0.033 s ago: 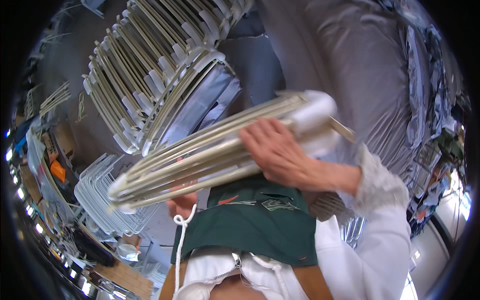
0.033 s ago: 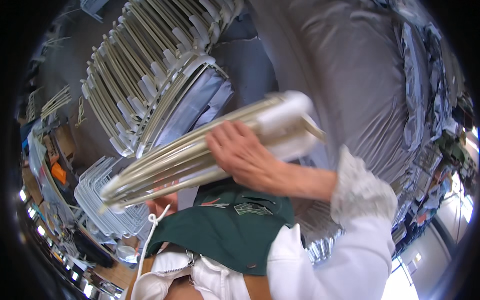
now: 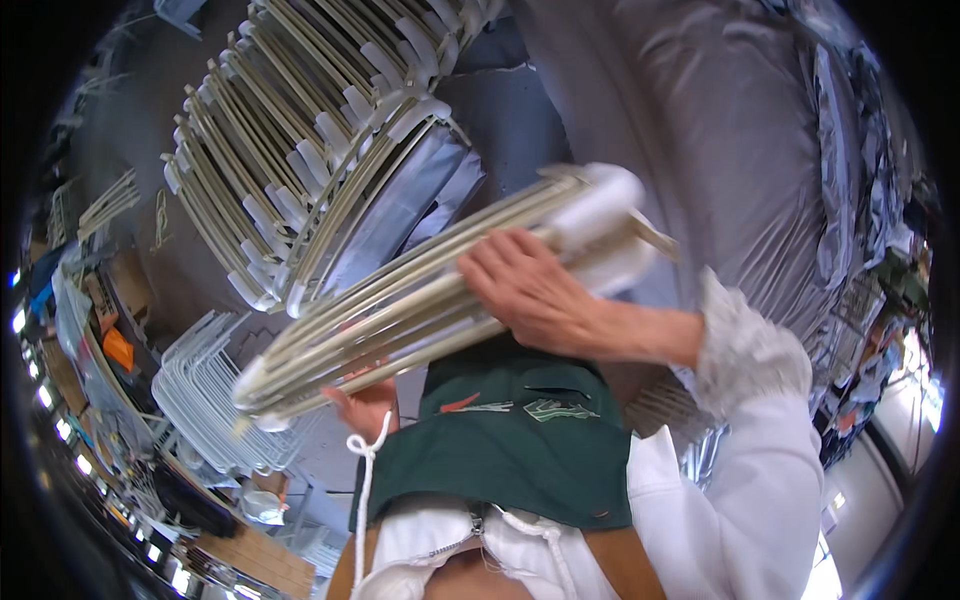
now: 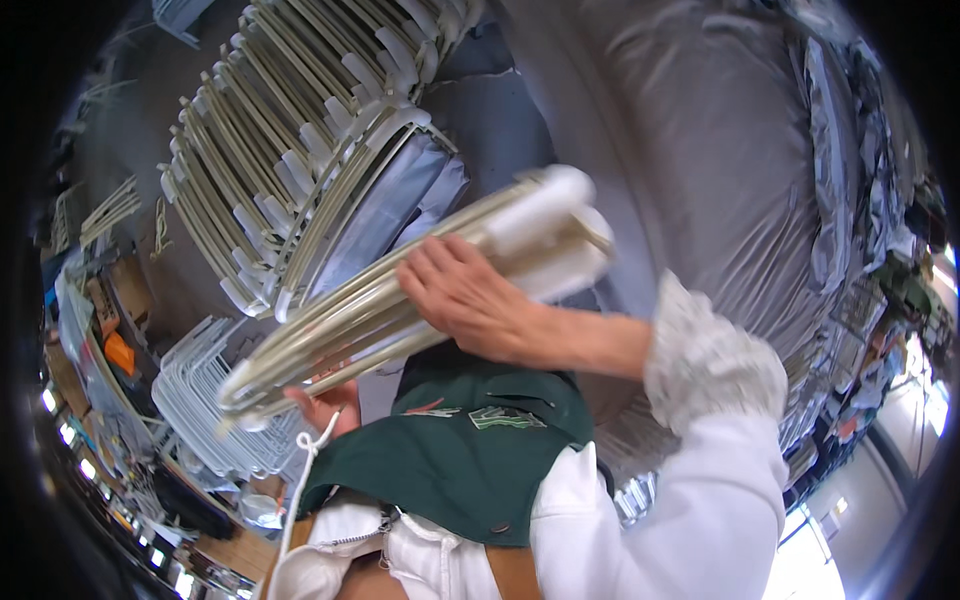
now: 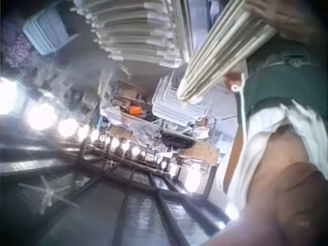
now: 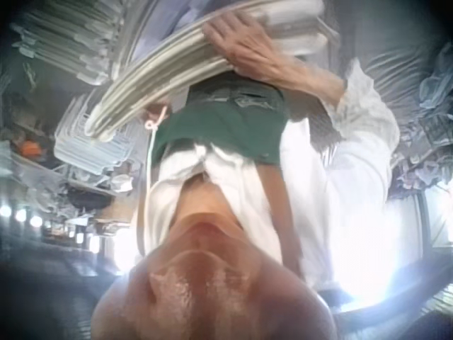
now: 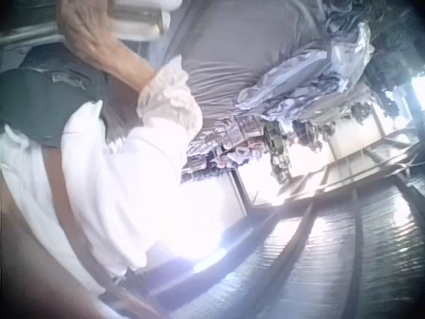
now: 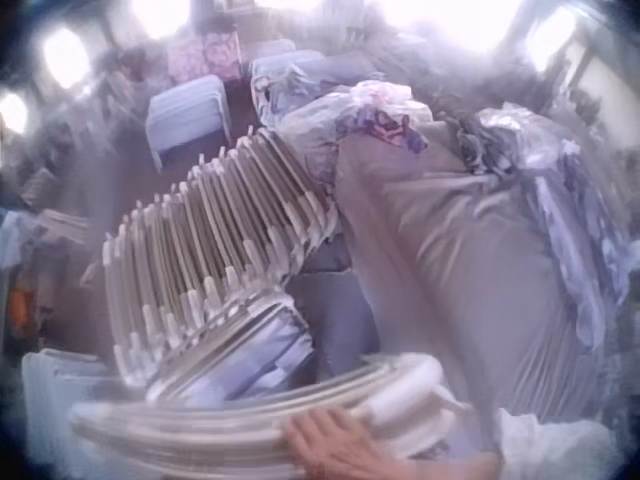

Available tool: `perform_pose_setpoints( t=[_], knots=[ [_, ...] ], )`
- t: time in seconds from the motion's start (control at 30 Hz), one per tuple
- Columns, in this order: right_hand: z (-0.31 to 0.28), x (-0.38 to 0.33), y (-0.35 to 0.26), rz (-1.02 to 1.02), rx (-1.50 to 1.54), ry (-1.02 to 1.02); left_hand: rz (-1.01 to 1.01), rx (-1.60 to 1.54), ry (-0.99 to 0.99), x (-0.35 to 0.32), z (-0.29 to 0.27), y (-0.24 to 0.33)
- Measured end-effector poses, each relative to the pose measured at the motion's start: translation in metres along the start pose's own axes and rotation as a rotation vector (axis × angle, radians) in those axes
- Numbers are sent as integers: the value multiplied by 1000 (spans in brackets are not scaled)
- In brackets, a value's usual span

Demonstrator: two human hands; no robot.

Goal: The person repeatedly picks up a white plastic clothes drying rack, places a gray garment on it, folds the garment, and then stacks the rack with the folded item onto a growing pile. This cycle is performed multiple times in a warehouse-like setting.

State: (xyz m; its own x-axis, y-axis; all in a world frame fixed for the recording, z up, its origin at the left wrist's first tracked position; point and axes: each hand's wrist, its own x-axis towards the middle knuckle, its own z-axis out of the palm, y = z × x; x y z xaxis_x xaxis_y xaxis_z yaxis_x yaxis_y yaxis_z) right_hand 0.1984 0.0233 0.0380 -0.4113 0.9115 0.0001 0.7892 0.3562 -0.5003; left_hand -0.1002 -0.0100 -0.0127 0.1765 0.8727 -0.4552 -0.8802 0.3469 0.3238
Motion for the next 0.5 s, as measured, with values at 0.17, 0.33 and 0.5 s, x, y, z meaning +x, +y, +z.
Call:
perform_pose_setpoints(
  t=[0.17,0.33,0.5],
  knots=[
    [163,90,57,-161,-73,-59,62,170,459,81,-213,26],
    [270,156,98,-262,-92,12,9,-66,661,132,-276,34],
    [293,126,98,-196,-175,127,-83,-287,570,117,-328,33]
  ],
)
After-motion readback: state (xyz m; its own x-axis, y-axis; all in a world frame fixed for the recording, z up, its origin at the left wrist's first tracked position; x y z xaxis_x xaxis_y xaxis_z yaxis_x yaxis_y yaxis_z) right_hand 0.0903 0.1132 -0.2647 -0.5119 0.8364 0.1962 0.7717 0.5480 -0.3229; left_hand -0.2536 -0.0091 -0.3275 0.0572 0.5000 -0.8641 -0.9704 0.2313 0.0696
